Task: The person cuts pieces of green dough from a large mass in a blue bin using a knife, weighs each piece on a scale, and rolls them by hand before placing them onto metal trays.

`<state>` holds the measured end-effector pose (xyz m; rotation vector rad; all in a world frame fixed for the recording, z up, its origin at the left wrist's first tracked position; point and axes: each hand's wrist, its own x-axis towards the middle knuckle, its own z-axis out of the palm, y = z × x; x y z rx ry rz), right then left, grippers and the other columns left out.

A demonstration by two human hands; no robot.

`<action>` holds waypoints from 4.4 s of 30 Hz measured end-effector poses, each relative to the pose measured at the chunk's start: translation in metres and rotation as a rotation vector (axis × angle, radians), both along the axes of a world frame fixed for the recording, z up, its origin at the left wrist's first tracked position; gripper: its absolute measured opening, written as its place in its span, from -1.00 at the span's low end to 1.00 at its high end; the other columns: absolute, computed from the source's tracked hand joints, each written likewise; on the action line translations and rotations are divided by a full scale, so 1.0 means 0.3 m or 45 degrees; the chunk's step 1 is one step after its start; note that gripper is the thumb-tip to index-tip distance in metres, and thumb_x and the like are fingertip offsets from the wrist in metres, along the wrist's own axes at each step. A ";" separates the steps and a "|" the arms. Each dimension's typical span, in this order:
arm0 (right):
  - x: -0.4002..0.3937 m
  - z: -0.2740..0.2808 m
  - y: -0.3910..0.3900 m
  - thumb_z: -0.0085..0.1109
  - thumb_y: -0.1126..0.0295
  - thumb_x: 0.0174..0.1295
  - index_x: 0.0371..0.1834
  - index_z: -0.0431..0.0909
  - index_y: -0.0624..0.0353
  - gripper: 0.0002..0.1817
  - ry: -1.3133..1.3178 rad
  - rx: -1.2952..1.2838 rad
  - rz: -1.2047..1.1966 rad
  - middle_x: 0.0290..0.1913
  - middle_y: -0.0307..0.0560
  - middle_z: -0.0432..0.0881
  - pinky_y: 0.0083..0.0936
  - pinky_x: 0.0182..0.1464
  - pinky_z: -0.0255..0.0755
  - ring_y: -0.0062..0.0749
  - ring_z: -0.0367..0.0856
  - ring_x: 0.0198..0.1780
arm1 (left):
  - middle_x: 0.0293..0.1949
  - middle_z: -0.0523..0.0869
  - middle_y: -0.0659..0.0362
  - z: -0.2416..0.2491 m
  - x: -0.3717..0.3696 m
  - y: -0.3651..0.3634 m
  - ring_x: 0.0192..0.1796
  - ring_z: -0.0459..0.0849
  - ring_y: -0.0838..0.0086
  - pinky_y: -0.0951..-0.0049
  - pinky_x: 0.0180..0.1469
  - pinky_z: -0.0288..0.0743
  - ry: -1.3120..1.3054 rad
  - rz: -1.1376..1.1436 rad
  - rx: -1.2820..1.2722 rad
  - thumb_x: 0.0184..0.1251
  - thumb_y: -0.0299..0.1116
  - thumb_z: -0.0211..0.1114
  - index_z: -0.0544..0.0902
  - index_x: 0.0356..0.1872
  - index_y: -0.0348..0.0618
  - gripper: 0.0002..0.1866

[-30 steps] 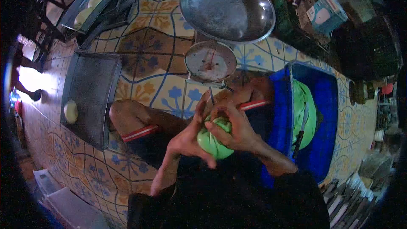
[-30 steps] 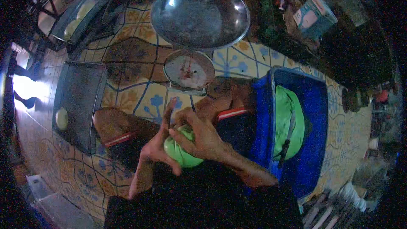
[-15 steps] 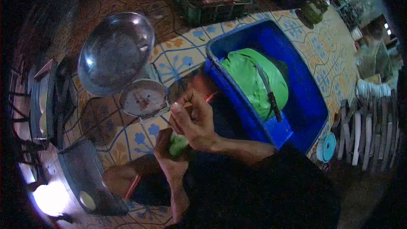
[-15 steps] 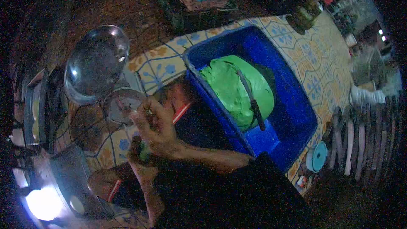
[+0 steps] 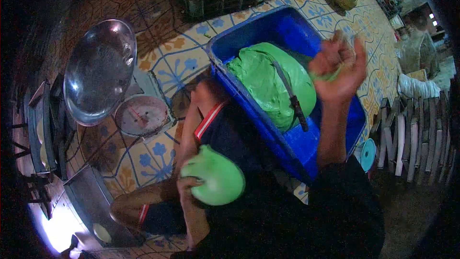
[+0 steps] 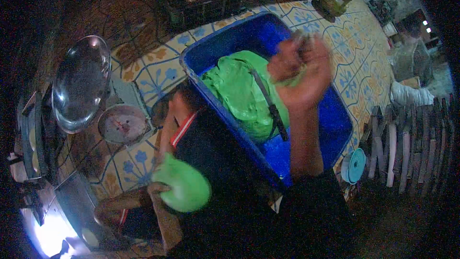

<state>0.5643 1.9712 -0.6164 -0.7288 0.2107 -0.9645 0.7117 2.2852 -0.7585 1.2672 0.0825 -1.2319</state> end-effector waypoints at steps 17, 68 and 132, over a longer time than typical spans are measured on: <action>0.332 -0.361 0.517 0.40 0.20 -0.03 -0.08 0.52 0.24 -0.51 0.795 -1.401 0.460 -0.06 -0.07 0.59 -0.37 0.06 0.36 -0.25 0.53 0.01 | 0.15 0.44 -0.04 0.055 0.098 -0.027 0.16 0.45 0.23 0.23 0.15 0.38 -0.221 0.332 0.003 0.31 0.13 -0.04 0.30 0.22 -0.29 -0.31; 1.215 -0.263 1.428 -0.12 0.20 0.31 0.17 0.30 0.15 -0.58 0.399 -0.235 1.140 0.15 0.04 0.35 -0.27 0.16 0.30 -0.20 0.42 0.11 | -0.07 0.55 -0.03 0.208 0.607 0.800 0.10 0.42 0.18 0.21 0.22 0.14 -1.869 1.339 0.541 -0.12 -0.26 0.40 0.27 0.15 -0.19 -0.26; -0.658 -0.535 -0.172 0.03 0.57 0.17 0.16 0.38 0.21 -0.57 1.934 -0.986 -0.896 -0.35 0.06 0.54 -0.46 -0.41 0.42 -0.29 0.54 -0.45 | 0.16 0.43 -0.08 -0.455 -0.163 -1.744 0.19 0.42 0.08 0.15 0.21 0.33 -1.475 -2.138 -0.261 -0.28 -0.17 0.48 0.30 0.26 -0.13 -0.08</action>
